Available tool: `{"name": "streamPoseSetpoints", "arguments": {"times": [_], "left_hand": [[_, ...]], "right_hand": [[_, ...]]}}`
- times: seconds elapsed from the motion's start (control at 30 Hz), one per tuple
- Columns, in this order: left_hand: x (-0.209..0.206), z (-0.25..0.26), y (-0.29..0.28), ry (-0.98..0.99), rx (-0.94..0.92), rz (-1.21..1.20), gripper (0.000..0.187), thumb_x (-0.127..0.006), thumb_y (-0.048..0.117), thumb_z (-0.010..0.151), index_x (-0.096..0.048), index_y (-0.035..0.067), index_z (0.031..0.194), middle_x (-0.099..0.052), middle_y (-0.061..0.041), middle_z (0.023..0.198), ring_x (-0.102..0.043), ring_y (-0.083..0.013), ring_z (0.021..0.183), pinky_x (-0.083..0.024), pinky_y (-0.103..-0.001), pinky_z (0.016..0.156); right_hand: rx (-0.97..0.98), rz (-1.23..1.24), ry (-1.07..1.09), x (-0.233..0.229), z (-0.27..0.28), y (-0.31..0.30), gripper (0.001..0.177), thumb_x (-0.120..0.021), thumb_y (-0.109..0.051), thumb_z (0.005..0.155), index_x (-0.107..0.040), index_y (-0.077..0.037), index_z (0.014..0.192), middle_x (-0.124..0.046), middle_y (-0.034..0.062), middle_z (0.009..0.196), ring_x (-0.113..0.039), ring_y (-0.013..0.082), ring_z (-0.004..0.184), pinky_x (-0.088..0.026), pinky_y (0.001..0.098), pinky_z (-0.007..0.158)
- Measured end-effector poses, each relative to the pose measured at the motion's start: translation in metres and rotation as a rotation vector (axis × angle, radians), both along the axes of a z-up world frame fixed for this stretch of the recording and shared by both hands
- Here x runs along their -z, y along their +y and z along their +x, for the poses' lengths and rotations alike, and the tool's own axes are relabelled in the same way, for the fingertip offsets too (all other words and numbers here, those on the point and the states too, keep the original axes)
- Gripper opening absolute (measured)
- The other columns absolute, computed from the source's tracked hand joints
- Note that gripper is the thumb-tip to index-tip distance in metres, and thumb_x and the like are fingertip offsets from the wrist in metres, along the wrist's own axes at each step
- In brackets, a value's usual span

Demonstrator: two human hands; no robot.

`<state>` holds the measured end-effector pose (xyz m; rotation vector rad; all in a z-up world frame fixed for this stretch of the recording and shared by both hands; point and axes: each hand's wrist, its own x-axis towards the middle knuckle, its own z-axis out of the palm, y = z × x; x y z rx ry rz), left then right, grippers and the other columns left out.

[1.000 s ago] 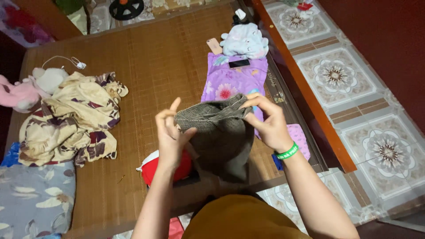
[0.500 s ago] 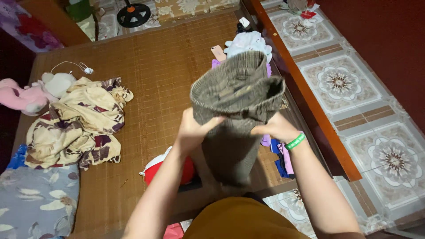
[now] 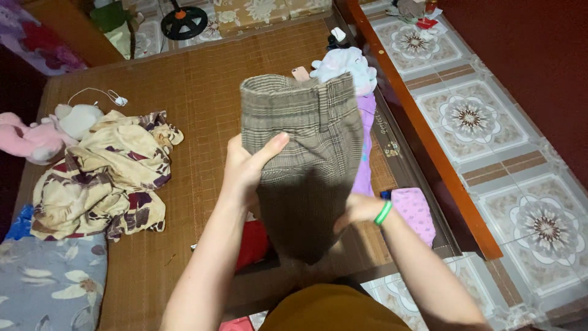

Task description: Folding various items of clothing including a red shirt, grey pants, and a blue shirt on a bed.

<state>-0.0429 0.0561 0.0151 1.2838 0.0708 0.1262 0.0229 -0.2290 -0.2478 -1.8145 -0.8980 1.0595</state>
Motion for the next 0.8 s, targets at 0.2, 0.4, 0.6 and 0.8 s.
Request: {"name": "streamPoseSetpoints", "arguments": {"times": [0.2, 0.4, 0.6, 0.8], "left_hand": [[-0.008, 0.041, 0.024, 0.021, -0.062, 0.260, 0.050, -0.077, 0.032, 0.084, -0.069, 0.000, 0.122, -0.076, -0.014, 0.118, -0.072, -0.0250, 0.110, -0.056, -0.042, 0.100], [0.176, 0.051, 0.085, 0.194, 0.044, -0.105, 0.062, -0.045, 0.033, 0.105, -0.027, 0.006, 0.157, -0.035, -0.015, 0.165, -0.041, -0.0281, 0.151, -0.034, -0.041, 0.123], [0.366, -0.038, 0.023, 0.656, 0.401, -0.236, 0.049, -0.048, 0.037, 0.103, -0.053, 0.015, 0.146, -0.061, 0.000, 0.145, -0.058, -0.0195, 0.132, -0.045, -0.035, 0.113], [0.287, -0.052, 0.017, 0.568, 0.207, -0.957, 0.068, -0.049, 0.055, 0.096, -0.060, 0.004, 0.139, -0.065, -0.015, 0.135, -0.063, -0.0330, 0.119, -0.047, -0.046, 0.107]], "right_hand": [[0.455, 0.260, 0.233, 0.022, -0.032, 0.026, 0.057, -0.068, -0.013, 0.092, -0.056, 0.004, 0.145, -0.071, 0.0221, 0.132, -0.048, 0.0324, 0.093, -0.033, 0.0487, 0.081], [0.588, 0.852, 1.117, -0.048, -0.017, 0.053, 0.057, -0.051, -0.039, 0.103, -0.054, 0.003, 0.142, -0.062, 0.0198, 0.139, -0.061, 0.0325, 0.125, -0.048, 0.0471, 0.109], [0.637, 0.863, 1.203, -0.053, -0.003, 0.071, 0.068, -0.054, -0.053, 0.098, -0.055, 0.000, 0.141, -0.064, 0.0195, 0.138, -0.064, 0.0327, 0.123, -0.048, 0.0463, 0.107], [0.623, 0.600, 0.973, -0.003, -0.012, 0.038, 0.046, -0.068, -0.028, 0.101, -0.057, -0.003, 0.139, -0.068, 0.0132, 0.123, -0.070, 0.0259, 0.103, -0.059, 0.0430, 0.086]]}}
